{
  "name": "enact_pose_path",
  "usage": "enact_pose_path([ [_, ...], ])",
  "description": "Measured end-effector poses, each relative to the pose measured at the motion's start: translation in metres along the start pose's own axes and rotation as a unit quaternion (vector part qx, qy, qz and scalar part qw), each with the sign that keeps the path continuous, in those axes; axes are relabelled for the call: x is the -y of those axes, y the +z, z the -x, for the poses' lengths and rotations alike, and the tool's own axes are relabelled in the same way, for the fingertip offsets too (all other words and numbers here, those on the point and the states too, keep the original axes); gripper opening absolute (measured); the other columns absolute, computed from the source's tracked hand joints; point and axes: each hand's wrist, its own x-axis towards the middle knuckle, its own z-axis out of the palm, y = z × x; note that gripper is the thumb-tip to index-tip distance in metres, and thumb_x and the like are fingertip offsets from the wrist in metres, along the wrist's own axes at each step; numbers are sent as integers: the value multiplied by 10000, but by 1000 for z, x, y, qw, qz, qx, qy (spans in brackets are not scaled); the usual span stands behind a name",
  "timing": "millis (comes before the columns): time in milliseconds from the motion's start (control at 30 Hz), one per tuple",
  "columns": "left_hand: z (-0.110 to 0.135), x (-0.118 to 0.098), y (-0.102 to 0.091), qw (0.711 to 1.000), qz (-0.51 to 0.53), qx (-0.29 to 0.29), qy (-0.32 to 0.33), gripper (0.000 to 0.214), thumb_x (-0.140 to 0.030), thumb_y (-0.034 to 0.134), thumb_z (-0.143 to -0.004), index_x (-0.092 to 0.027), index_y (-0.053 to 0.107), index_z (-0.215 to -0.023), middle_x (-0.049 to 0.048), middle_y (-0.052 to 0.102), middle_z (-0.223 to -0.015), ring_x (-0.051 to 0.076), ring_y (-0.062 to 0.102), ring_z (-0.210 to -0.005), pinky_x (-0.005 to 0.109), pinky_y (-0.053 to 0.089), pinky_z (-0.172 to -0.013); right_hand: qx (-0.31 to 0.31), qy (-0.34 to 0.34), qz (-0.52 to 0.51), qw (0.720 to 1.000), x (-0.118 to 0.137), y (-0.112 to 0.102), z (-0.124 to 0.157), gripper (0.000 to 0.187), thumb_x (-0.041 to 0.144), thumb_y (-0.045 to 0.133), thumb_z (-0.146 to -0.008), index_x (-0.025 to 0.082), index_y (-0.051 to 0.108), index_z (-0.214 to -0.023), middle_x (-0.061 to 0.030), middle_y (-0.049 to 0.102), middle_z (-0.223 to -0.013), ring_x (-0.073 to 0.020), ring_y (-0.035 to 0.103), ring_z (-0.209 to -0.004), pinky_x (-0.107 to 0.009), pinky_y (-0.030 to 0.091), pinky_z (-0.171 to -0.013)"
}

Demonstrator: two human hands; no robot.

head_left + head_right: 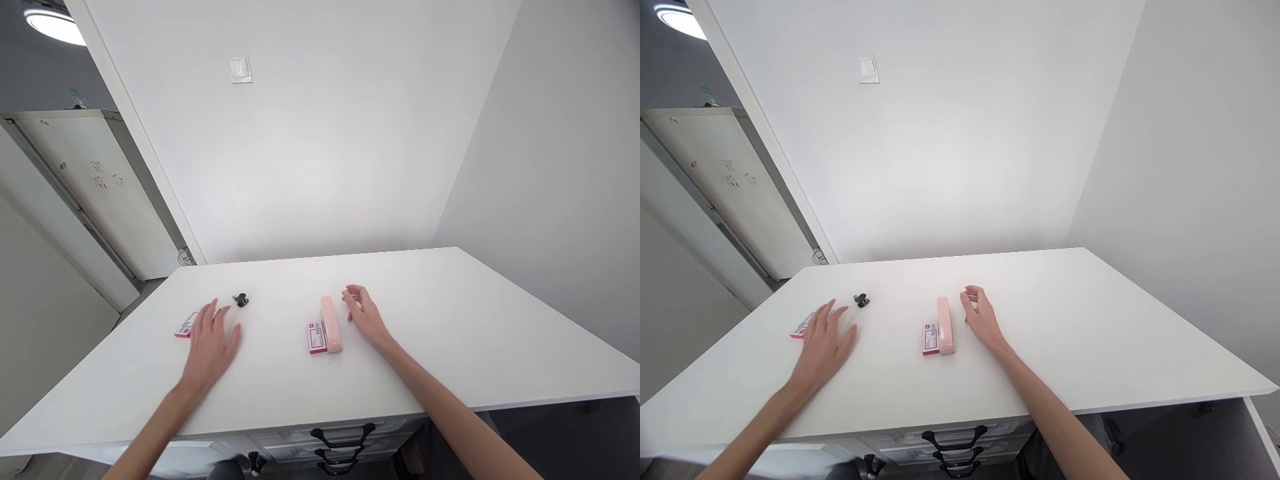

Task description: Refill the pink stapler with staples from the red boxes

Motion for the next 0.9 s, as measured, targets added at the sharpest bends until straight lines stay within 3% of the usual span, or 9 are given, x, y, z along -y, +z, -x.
enact_pose_path([
  [100, -6, 34, -6, 993, -70, 4, -93, 576, -487, 412, -962, -94, 543, -1362, 254, 333, -1591, 457, 229, -1501, 660, 277, -1161, 6, -6, 2, 1000, -2, 2, -1, 496, 623, 474, -951, 241, 505, -1266, -135, 572, -1403, -246, 651, -1076, -361, 585, -732],
  [233, -9, 55, -8, 980, -82, 90, -157, 630, -517, 387, -966, -170, 503, -1479, 182, 321, -1636, 475, 279, -1482, 629, 262, -1171, 1, -3, 7, 1000, -4, 4, -2, 461, 595, 484, -957, 248, 513, -1259, -119, 619, -1326, -259, 642, -1117, -364, 563, -747],
  [333, -10, 57, -6, 977, -60, 139, -151, 634, -516, 333, -982, -244, 433, -1547, 104, 315, -1660, 430, 326, -1477, 573, 288, -1177, 0, -9, 5, 1000, -5, 4, -2, 411, 560, 504, -958, 262, 528, -1240, -104, 626, -1303, -264, 613, -1188, -360, 550, -766],
  [467, -8, 59, -2, 975, -53, 149, -156, 637, -511, 315, -986, -266, 404, -1567, 70, 311, -1667, 412, 330, -1481, 553, 297, -1178, 9, -14, 3, 1000, -5, 4, -2, 363, 531, 528, -950, 268, 549, -1198, -93, 639, -1269, -262, 631, -1160, -366, 544, -760],
  [667, -3, 59, 0, 978, -49, 135, -150, 631, -510, 324, -983, -262, 432, -1553, 67, 341, -1654, 406, 340, -1478, 559, 316, -1169, 12, -16, 21, 1000, -7, 4, -1, 355, 529, 528, -950, 265, 557, -1187, -81, 652, -1240, -248, 652, -1116, -385, 528, -826],
  [900, 6, 44, -4, 982, -56, 125, -133, 653, -510, 311, -977, -217, 441, -1546, 106, 339, -1650, 443, 366, -1440, 611, 350, -1123, 20, -18, 30, 999, -7, 5, 0, 328, 507, 521, -960, 255, 570, -1165, -76, 664, -1221, -236, 663, -1088, -409, 497, -912],
])
